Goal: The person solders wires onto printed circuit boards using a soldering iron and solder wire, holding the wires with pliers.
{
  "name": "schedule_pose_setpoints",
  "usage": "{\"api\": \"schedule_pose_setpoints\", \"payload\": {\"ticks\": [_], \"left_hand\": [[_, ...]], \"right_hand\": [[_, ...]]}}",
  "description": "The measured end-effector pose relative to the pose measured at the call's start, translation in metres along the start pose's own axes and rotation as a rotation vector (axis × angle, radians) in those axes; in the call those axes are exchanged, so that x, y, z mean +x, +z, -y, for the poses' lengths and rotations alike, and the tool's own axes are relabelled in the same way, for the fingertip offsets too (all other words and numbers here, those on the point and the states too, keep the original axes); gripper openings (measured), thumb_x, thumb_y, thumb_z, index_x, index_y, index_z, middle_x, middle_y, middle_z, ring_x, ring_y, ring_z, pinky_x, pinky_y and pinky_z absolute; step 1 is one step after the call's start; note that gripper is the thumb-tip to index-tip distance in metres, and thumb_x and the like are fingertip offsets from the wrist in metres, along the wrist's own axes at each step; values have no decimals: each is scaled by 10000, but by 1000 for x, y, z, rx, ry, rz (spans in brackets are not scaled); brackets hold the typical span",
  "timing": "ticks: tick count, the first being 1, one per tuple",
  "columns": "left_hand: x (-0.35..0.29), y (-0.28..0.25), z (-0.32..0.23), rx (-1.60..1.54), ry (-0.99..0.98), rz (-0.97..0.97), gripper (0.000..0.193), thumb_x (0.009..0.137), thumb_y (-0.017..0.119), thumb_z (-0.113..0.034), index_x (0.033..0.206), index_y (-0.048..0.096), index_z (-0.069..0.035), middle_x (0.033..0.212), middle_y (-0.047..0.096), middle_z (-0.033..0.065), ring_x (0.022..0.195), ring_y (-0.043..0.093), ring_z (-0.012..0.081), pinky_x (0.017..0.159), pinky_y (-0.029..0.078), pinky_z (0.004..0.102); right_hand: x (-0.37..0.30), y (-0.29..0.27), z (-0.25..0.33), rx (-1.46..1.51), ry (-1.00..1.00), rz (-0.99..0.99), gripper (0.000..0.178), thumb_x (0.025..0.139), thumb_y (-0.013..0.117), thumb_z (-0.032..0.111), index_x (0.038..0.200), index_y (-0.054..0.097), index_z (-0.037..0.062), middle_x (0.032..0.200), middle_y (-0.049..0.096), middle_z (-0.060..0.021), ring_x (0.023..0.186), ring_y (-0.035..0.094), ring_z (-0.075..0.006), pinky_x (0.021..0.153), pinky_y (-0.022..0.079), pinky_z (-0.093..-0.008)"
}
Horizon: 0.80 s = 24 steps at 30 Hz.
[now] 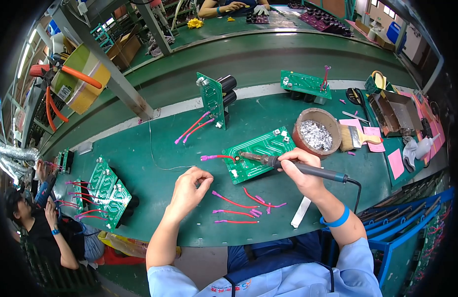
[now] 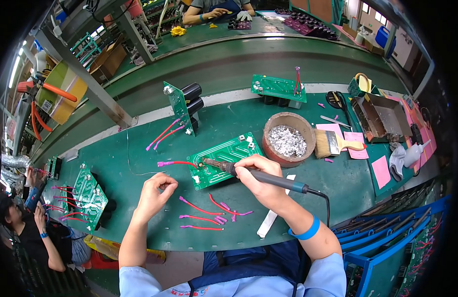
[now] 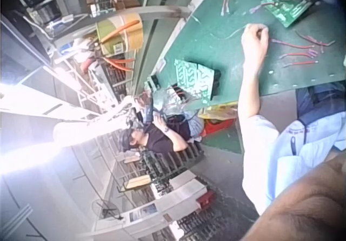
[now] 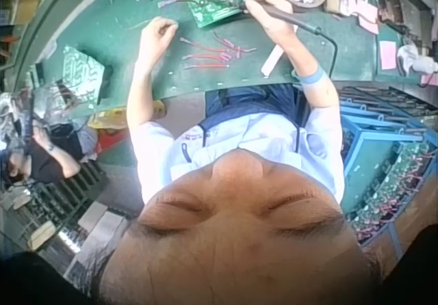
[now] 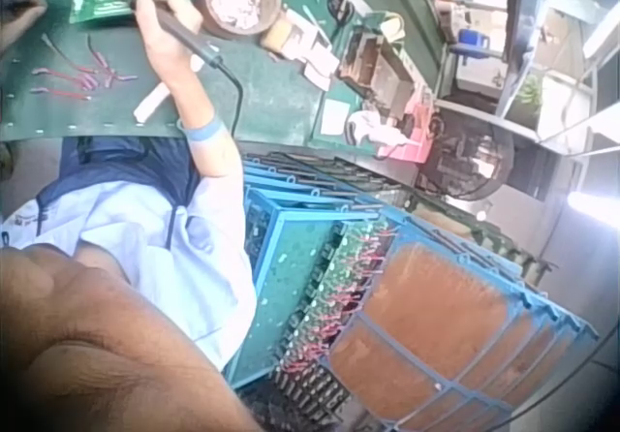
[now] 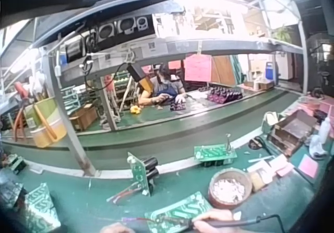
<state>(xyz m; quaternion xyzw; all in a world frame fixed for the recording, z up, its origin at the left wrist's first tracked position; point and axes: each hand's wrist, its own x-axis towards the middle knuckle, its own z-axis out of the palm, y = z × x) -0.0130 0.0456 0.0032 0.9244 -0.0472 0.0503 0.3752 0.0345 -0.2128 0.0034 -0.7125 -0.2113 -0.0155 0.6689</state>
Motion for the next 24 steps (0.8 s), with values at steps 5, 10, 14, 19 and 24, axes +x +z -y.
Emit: {"api": "schedule_pose_setpoints", "payload": {"ticks": [5, 10, 14, 19, 24], "left_hand": [[0, 0, 2, -3, 4, -11, 79, 694, 567, -63, 745, 585, -6, 705, 543, 84, 605, 522, 176, 566, 425, 270], [0, 1, 2, -20, 15, -25, 77, 692, 568, -56, 742, 583, 0, 700, 545, 83, 599, 519, 172, 559, 423, 269], [0, 1, 3, -25, 7, -17, 78, 692, 568, -56, 742, 582, 2, 696, 543, 82, 594, 515, 168, 555, 422, 267], [2, 3, 4, -31, 13, -20, 81, 695, 569, -60, 743, 583, 3, 685, 538, 82, 576, 508, 160, 543, 417, 259], [1, 4, 2, -33, -11, 5, 88, 700, 568, -69, 748, 582, 4, 675, 533, 75, 550, 496, 139, 521, 409, 248]], "right_hand": [[0, 0, -1, 11, -7, -3, 112, 757, 523, 66, 802, 548, -34, 735, 556, -86, 638, 561, -126, 582, 462, -226], [0, 0, 0, 17, -14, -13, 111, 756, 523, 63, 801, 548, -35, 726, 556, -85, 634, 560, -127, 578, 460, -223], [0, 0, 0, 15, -11, -9, 109, 754, 520, 57, 802, 547, -37, 714, 553, -84, 634, 559, -128, 573, 456, -223], [0, -6, 3, 20, -23, -23, 112, 751, 519, 51, 809, 547, -41, 716, 553, -89, 639, 560, -132, 572, 453, -223], [-7, -23, 11, 54, -20, -135, 120, 752, 507, 54, 807, 544, -46, 746, 551, -99, 639, 555, -142, 595, 456, -239]]}}
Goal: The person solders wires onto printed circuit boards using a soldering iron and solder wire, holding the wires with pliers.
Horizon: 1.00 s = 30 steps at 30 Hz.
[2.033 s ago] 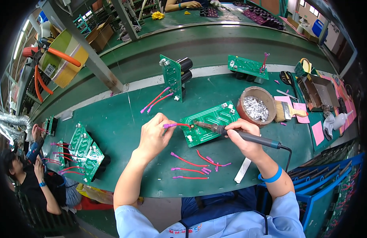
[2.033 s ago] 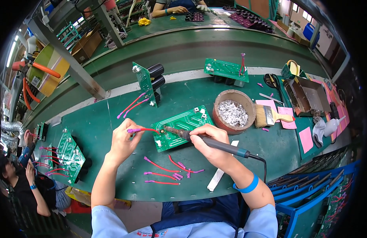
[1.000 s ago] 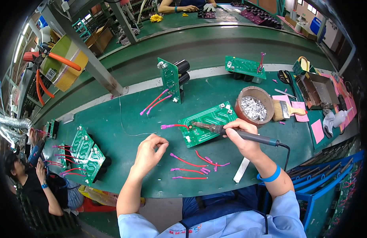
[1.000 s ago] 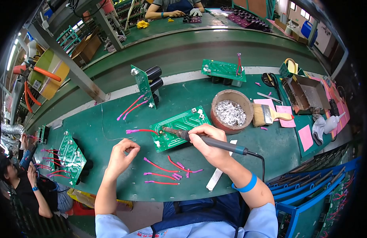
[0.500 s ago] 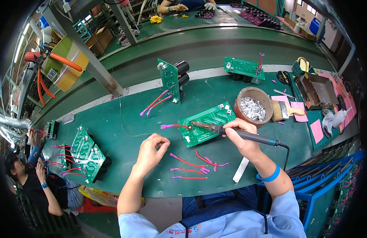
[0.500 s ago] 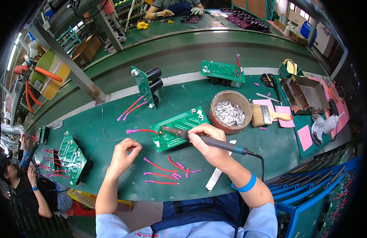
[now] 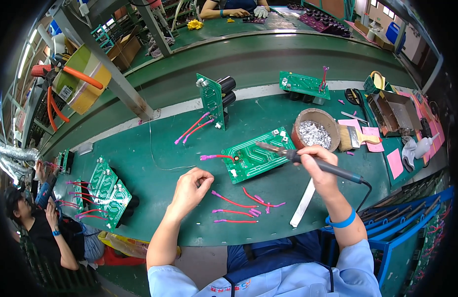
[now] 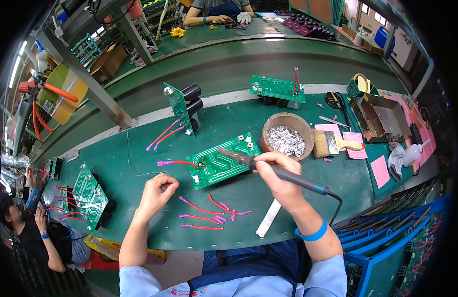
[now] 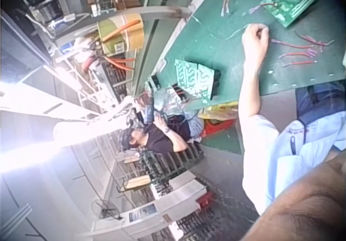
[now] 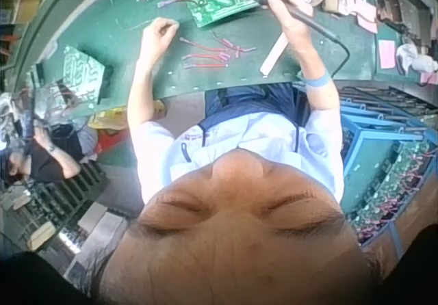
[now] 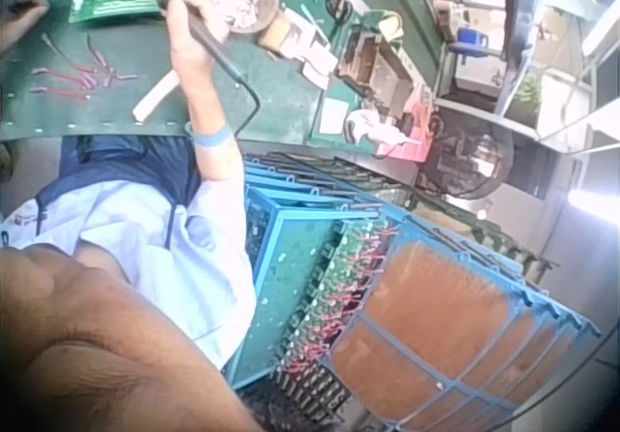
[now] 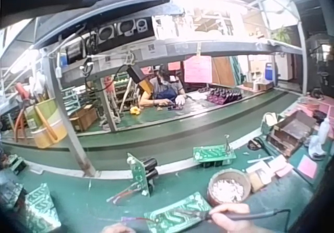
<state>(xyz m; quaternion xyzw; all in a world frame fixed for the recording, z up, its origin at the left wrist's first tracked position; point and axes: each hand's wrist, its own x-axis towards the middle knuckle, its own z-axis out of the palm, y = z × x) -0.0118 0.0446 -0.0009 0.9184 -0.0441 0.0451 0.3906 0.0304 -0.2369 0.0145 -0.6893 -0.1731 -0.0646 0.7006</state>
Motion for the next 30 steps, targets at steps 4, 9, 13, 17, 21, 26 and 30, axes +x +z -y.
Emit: {"api": "schedule_pose_setpoints", "payload": {"ticks": [4, 9, 13, 17, 21, 26, 30], "left_hand": [[-3, 0, -3, -55, -112, 58, 92, 726, 556, -62, 741, 571, 28, 687, 553, 31, 548, 475, 68, 499, 386, 197], [-3, 6, -5, -311, -317, 193, 152, 765, 539, -121, 815, 559, 21, 721, 564, 28, 581, 505, 64, 488, 403, 187], [-2, 15, -8, -491, -397, 249, 198, 776, 533, -166, 874, 549, 5, 677, 569, 26, 596, 533, 74, 486, 427, 197], [0, 17, -8, -548, -381, 245, 246, 783, 530, -169, 930, 519, 29, 773, 575, 67, 667, 556, 104, 505, 450, 209], [-3, 18, -7, -579, -403, 265, 290, 784, 531, -170, 977, 494, 43, 834, 569, 91, 707, 562, 123, 523, 464, 220], [1, 20, -8, -740, -440, 312, 364, 795, 513, -193, 1042, 456, 68, 915, 548, 122, 793, 554, 159, 581, 485, 235], [0, 23, -11, -790, -461, 333, 394, 799, 507, -204, 1070, 436, 73, 949, 532, 134, 824, 546, 171, 600, 488, 240]], "right_hand": [[-7, -31, 1, -55, -67, -168, 143, 775, 492, 94, 819, 537, -34, 746, 548, -90, 638, 551, -141, 602, 431, -231], [-19, -63, 12, -362, -255, -429, 144, 801, 464, 93, 834, 528, -31, 722, 525, -63, 654, 517, -120, 617, 401, -215], [-14, -78, 14, -685, -197, -312, 82, 756, 507, 38, 784, 549, -26, 665, 497, -50, 610, 478, -112, 582, 385, -220], [-7, -75, 20, -721, -222, -272, 63, 731, 518, 13, 768, 550, -27, 650, 474, -55, 589, 455, -114, 539, 353, -232], [-11, -66, 29, -664, -283, -363, 54, 728, 513, 4, 759, 543, -29, 654, 478, -57, 595, 451, -114, 544, 343, -220], [-10, -67, 28, -689, -288, -323, 52, 728, 517, -2, 764, 550, -21, 650, 470, -67, 568, 437, -130, 517, 343, -238], [-13, -71, 29, -715, -278, -310, 46, 722, 519, -6, 754, 549, -19, 634, 456, -72, 565, 438, -143, 514, 341, -247]]}}
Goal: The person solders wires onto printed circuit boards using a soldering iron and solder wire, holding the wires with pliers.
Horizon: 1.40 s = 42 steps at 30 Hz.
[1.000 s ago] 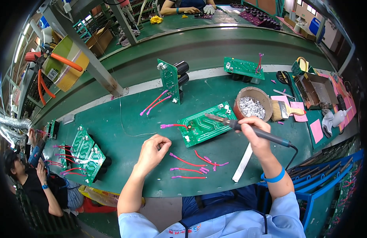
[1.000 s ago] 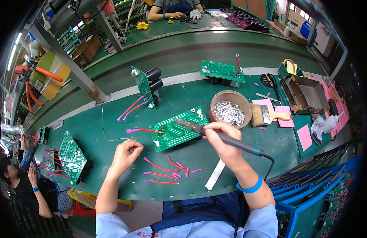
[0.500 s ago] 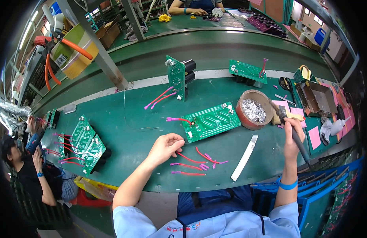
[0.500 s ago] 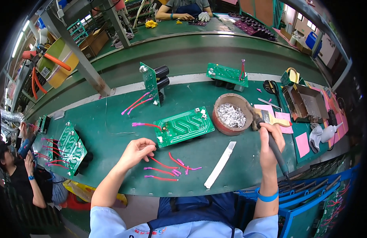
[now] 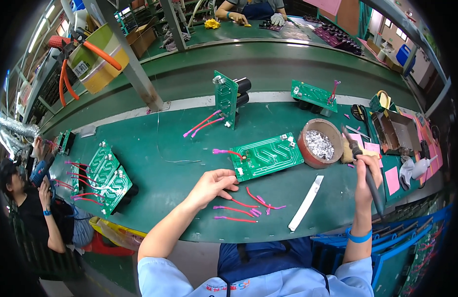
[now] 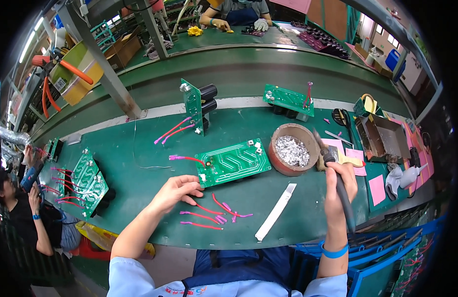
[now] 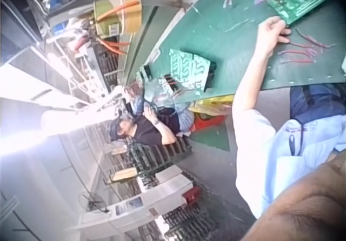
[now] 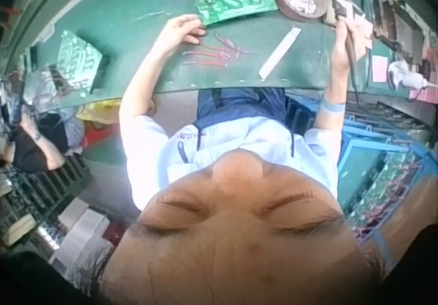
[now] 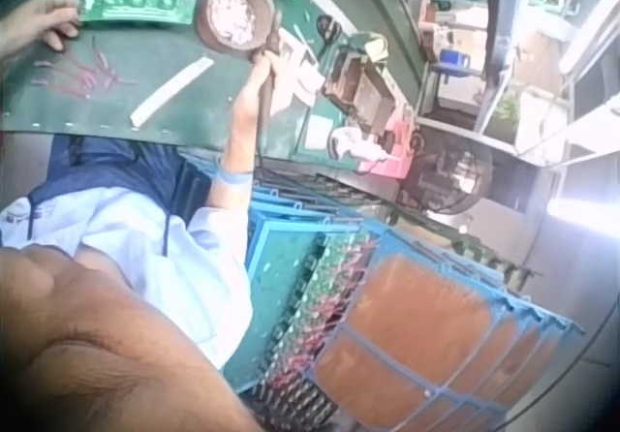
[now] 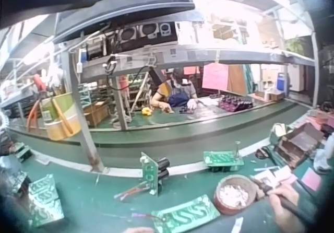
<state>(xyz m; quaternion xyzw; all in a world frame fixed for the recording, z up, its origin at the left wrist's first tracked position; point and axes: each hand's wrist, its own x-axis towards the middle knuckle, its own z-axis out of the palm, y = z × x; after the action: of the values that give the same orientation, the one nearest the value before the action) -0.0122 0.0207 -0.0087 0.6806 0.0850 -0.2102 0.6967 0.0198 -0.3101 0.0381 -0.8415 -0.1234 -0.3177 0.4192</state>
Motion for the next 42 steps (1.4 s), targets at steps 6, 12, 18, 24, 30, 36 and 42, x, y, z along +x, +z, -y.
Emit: {"api": "schedule_pose_setpoints", "payload": {"ticks": [6, 12, 18, 24, 30, 36, 42], "left_hand": [[8, 2, 1, -98, -22, 66, 423, 805, 499, -226, 1095, 416, 71, 976, 516, 139, 848, 539, 173, 637, 489, 253], [13, 5, 4, -288, -78, 159, 355, 816, 476, -180, 1085, 424, 46, 1016, 505, 155, 895, 532, 199, 692, 492, 285], [14, 7, 10, -427, -73, 169, 335, 818, 481, -180, 1062, 441, 46, 1009, 513, 159, 897, 539, 213, 702, 490, 299], [12, 8, 10, -448, -100, 173, 350, 808, 504, -189, 1055, 440, 50, 1007, 511, 145, 926, 523, 207, 685, 486, 289], [12, 15, 10, -593, -108, 164, 287, 807, 505, -164, 1007, 470, 39, 993, 521, 145, 927, 525, 215, 697, 488, 296], [13, 16, 12, -605, -84, 155, 258, 808, 497, -132, 1000, 476, 38, 989, 526, 133, 925, 525, 210, 721, 479, 302], [15, 23, 15, -741, -70, 127, 214, 792, 513, -99, 959, 492, 32, 972, 534, 127, 916, 529, 215, 732, 474, 314]], "right_hand": [[5, 6, -4, -31, -11, -24, 45, 725, 517, -6, 754, 547, -22, 630, 464, -70, 560, 436, -126, 505, 335, -234], [1, 30, 19, 356, 48, 88, 84, 739, 507, 16, 796, 557, -19, 662, 509, -60, 557, 448, -97, 495, 330, -199], [-7, 73, 38, 673, 227, 312, 107, 745, 519, 36, 813, 561, -35, 712, 549, -94, 607, 545, -119, 544, 415, -209], [-9, 81, 36, 630, 187, 371, 129, 765, 487, 59, 818, 555, -37, 731, 551, -96, 614, 550, -133, 542, 409, -205], [-8, 71, 26, 644, 197, 264, 115, 752, 525, 45, 824, 559, -37, 706, 538, -86, 621, 553, -133, 556, 425, -204], [-9, 53, 12, 625, 248, 198, 120, 769, 514, 55, 832, 548, -42, 745, 540, -89, 652, 559, -145, 595, 444, -226], [-9, 50, 10, 631, 215, 213, 125, 770, 519, 59, 840, 545, -42, 750, 540, -88, 664, 556, -144, 604, 441, -226]]}}
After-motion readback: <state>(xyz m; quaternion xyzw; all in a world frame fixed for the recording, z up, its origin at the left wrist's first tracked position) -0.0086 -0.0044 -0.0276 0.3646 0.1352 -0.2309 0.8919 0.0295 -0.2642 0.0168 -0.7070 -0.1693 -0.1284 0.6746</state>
